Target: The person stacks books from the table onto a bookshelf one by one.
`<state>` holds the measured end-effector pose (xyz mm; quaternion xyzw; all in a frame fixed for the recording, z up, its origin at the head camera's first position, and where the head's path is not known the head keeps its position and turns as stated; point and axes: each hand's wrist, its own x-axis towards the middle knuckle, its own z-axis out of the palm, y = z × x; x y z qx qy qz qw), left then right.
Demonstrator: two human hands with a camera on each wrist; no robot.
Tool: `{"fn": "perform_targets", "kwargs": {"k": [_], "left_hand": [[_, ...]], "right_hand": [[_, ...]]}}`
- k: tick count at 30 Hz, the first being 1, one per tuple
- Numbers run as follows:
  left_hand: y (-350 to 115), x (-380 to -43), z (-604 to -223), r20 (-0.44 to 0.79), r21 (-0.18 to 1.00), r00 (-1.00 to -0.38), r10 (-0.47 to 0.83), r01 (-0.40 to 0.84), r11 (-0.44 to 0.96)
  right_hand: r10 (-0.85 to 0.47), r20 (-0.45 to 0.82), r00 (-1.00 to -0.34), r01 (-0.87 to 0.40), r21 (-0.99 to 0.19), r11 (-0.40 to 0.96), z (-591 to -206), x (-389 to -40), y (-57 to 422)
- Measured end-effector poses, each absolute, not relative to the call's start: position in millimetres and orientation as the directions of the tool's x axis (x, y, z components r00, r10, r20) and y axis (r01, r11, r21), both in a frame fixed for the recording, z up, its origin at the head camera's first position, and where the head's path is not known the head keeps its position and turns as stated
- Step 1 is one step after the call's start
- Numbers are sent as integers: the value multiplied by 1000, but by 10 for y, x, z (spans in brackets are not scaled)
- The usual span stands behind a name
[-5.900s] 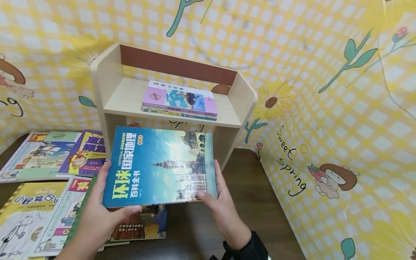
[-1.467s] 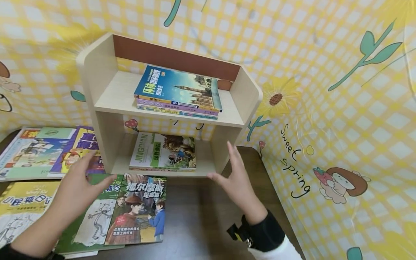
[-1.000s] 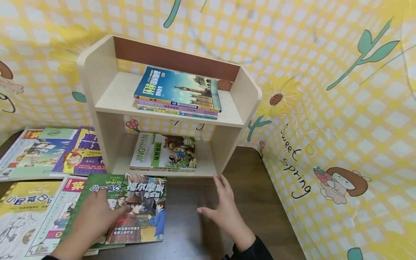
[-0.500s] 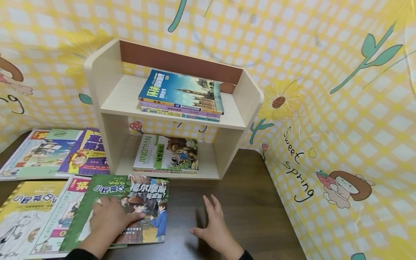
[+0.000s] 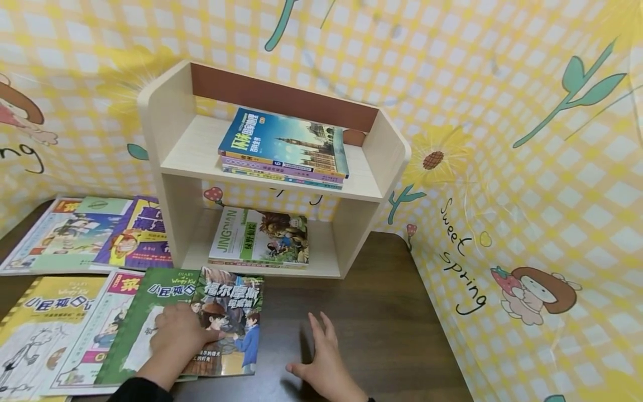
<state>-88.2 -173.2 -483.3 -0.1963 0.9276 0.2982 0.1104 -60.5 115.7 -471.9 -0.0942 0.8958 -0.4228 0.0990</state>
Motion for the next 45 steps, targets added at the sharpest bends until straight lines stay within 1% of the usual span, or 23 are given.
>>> {"fn": "perform_targets", "kwargs": {"k": [3,7,12,18,25,30,33,36,41,45], "left_hand": [[-1757,-860,-4856,-299,534,-912,-279,-403,743],[-1765,-816,-4842,-242,596,-942,-233,-333,730],[-1720,-727,-4784,-226,666,-959,-172,-281,691],[-1716,-642,-4777,-146,727,-988,-60,-148,670],[-1736,-568,-4749,-154,810,-988,-13,-134,570],[-1710,-497,-4703,-120,893,-993,-15,-115,435],[-1666,-483,-4660,-105,922,-994,-38,-111,372],[-1613,-482,-4605,-68,941,-996,-59,-84,327],[-1514,-492,-4533,21,961,-993,-117,-12,275],[-1431,-510,-4503,77,972,-977,-201,28,234]], "right_hand": [[-250,-113,-962,-71,-777,625,-4736,-604,1156],[-245,-114,-963,-64,-784,617,-4736,-603,1156],[-215,-107,-971,-48,-792,609,-4719,-596,1121],[-217,-103,-971,-44,-811,584,-4726,-594,1011],[-269,-94,-958,-57,-862,504,-4752,-594,819],[-295,-107,-950,-10,-929,369,-4749,-604,683],[-275,-136,-952,60,-962,268,-4747,-600,606],[-252,-141,-957,103,-982,155,-4740,-579,545],[-182,-129,-975,136,-990,-27,-4700,-541,487],[-176,-170,-970,197,-969,-149,-4644,-500,474]]}}
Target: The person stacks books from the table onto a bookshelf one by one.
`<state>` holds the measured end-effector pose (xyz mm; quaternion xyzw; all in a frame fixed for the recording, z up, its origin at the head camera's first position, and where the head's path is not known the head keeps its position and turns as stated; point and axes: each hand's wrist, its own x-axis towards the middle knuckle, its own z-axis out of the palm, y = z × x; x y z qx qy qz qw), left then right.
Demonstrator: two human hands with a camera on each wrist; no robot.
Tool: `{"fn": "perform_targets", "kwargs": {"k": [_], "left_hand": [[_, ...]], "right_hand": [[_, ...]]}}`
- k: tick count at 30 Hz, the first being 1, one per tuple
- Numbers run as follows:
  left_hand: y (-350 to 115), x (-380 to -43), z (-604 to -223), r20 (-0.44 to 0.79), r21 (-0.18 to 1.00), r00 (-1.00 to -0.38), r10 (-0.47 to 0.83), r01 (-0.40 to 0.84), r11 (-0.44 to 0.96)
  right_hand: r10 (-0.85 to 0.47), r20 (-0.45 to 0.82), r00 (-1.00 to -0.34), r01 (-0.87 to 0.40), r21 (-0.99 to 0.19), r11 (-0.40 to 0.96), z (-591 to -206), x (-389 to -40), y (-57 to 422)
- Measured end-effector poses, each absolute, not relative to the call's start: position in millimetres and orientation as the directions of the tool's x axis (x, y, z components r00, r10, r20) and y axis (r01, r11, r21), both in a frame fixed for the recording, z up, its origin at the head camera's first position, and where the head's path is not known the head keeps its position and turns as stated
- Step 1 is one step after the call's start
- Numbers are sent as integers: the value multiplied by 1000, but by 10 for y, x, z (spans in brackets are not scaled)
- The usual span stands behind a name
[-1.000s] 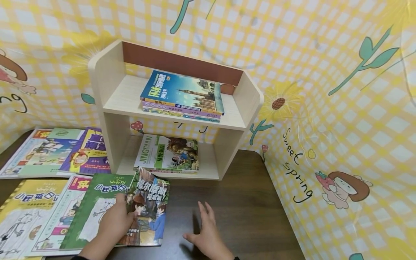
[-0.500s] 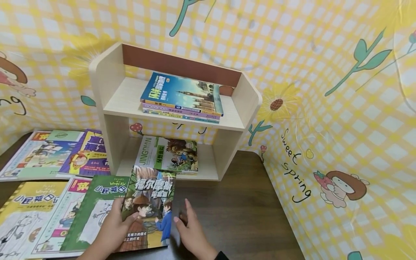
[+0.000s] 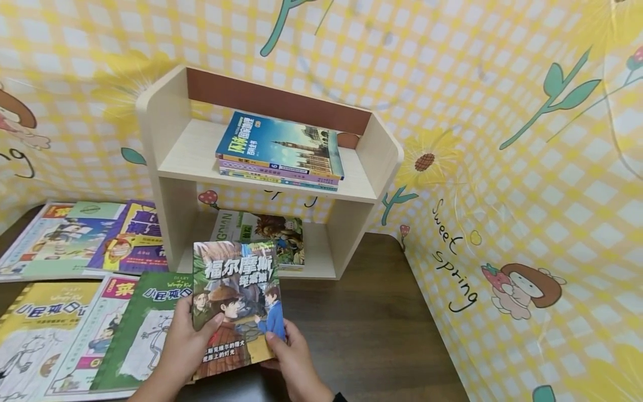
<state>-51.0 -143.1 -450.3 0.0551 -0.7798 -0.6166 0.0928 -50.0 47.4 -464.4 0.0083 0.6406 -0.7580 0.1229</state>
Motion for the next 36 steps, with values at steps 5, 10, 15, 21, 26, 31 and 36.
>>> {"fn": "perform_targets", "kwargs": {"k": [5,10,15,21,26,31,36], "left_hand": [[-1317,-529,-4486,65,989,-960,-272,25,148],[-1250,-539,-4479,-12,997,-961,-275,-31,66],[-1278,-545,-4502,-50,997,-980,-195,-59,41],[-1481,-535,-4517,-101,994,-995,-5,-102,34],[-1725,-599,-4486,-82,997,-992,97,-80,16],[-1916,-685,-4422,-27,993,-994,110,-14,119],[-1990,-697,-4357,37,971,-984,174,76,226]], "right_hand": [[-148,-197,-969,229,-942,-244,-4608,-470,455],[-104,-183,-978,204,-942,-266,-4590,-489,474],[-107,-198,-974,220,-936,-275,-4556,-541,537],[-131,-233,-964,260,-934,-246,-4488,-593,705],[-204,-241,-949,282,-937,-204,-4471,-623,903],[-296,-236,-925,294,-942,-165,-4461,-625,1065],[-384,-253,-888,316,-942,-110,-4381,-653,1198]]}}
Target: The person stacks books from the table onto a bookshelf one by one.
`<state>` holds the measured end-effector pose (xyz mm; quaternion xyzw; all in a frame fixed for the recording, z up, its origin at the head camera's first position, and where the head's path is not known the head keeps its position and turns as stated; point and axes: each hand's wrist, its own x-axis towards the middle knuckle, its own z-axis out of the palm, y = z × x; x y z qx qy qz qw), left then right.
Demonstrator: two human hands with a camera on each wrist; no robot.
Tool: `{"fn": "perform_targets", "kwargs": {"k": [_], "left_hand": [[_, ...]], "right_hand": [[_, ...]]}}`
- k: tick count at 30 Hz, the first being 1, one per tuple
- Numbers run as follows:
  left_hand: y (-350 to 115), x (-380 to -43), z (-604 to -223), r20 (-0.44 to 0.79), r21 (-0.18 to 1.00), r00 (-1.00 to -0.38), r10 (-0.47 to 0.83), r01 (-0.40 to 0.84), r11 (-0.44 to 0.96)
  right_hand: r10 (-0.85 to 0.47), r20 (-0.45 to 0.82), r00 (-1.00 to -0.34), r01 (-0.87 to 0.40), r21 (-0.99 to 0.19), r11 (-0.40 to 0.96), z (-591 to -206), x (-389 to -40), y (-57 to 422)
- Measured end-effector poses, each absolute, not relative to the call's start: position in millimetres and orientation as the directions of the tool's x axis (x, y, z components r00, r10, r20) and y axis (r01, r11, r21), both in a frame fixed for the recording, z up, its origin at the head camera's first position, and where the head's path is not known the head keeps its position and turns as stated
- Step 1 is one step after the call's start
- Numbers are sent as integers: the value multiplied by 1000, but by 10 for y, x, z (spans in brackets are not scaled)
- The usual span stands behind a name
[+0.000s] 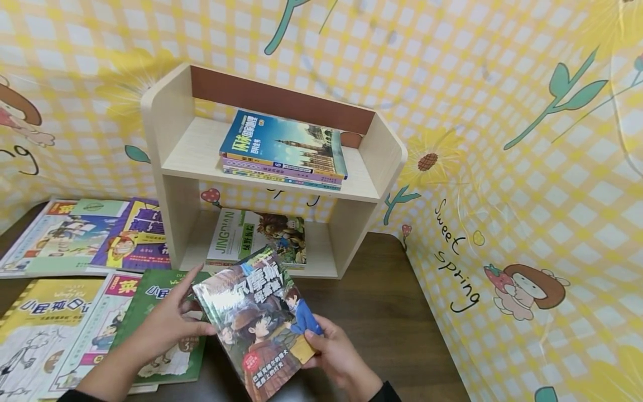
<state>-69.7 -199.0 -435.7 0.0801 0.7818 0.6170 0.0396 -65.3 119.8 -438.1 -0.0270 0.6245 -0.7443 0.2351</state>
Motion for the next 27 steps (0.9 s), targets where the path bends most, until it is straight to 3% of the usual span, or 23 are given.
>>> {"fn": "perform_targets", "kwargs": {"k": [5,9,18,27], "left_hand": [[-1986,-670,-4290,139,887,-964,228,223,405],[-1936,-642,-4218,129,839,-954,269,250,484],[-1810,-523,-4134,106,845,-942,319,254,471],[-1771,-478,-4049,51,859,-969,241,166,485]], "right_hand": [[-466,-280,-839,325,-945,-17,-4247,-727,1330],[-529,-292,-797,315,-948,48,-4157,-819,1433],[-607,-343,-717,304,-937,171,-3980,-1038,1585],[-588,-303,-750,279,-951,135,-3895,-1096,1573]]}}
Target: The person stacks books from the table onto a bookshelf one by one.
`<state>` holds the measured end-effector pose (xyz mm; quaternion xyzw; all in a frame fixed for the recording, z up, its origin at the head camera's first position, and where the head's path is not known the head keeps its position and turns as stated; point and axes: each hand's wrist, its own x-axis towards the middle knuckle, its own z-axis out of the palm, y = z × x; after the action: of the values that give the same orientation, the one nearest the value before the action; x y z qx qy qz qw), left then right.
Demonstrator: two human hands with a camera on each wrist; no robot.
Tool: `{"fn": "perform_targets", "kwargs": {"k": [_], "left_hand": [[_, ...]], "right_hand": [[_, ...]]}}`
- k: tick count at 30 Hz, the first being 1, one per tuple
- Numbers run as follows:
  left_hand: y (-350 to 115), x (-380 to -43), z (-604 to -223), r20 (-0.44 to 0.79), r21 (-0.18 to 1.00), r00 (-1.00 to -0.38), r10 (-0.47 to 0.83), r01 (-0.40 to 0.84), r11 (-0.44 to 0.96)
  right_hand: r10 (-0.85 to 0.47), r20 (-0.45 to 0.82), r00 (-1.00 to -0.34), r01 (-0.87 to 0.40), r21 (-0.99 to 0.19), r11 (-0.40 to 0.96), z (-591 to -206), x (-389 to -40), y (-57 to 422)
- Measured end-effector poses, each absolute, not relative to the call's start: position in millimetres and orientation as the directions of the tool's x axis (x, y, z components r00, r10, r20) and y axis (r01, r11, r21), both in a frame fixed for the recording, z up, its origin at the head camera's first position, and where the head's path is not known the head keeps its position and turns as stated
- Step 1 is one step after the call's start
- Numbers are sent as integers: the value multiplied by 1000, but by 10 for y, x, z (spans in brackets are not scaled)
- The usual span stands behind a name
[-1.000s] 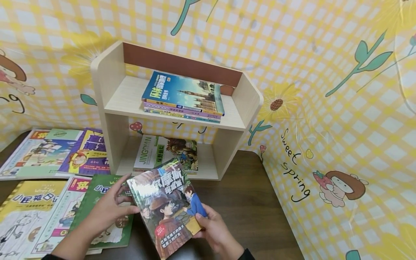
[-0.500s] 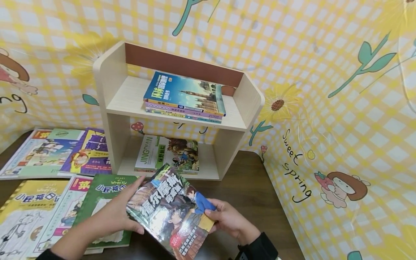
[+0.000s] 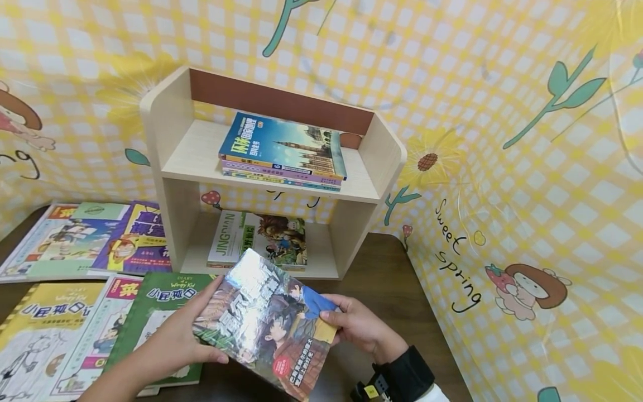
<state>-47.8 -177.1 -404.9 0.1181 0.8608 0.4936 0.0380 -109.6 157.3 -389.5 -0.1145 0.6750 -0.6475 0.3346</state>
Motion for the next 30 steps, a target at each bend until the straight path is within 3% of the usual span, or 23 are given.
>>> {"fn": "perform_targets", "kwargs": {"k": [8,19,30], "left_hand": [[-1730,-441,-4040,29,851,-981,192,125,510],[-1648,-370,-4107,-13,893,-998,54,13,450],[-1523,-437,-4101,-28,930,-996,-90,-59,362]], "right_hand": [[-496,-270,-825,263,-961,84,-3863,-1075,1518],[-232,-169,-958,193,-978,-83,-3929,-1027,1239],[-68,-95,-993,104,-984,-146,-3941,-999,979]]}}
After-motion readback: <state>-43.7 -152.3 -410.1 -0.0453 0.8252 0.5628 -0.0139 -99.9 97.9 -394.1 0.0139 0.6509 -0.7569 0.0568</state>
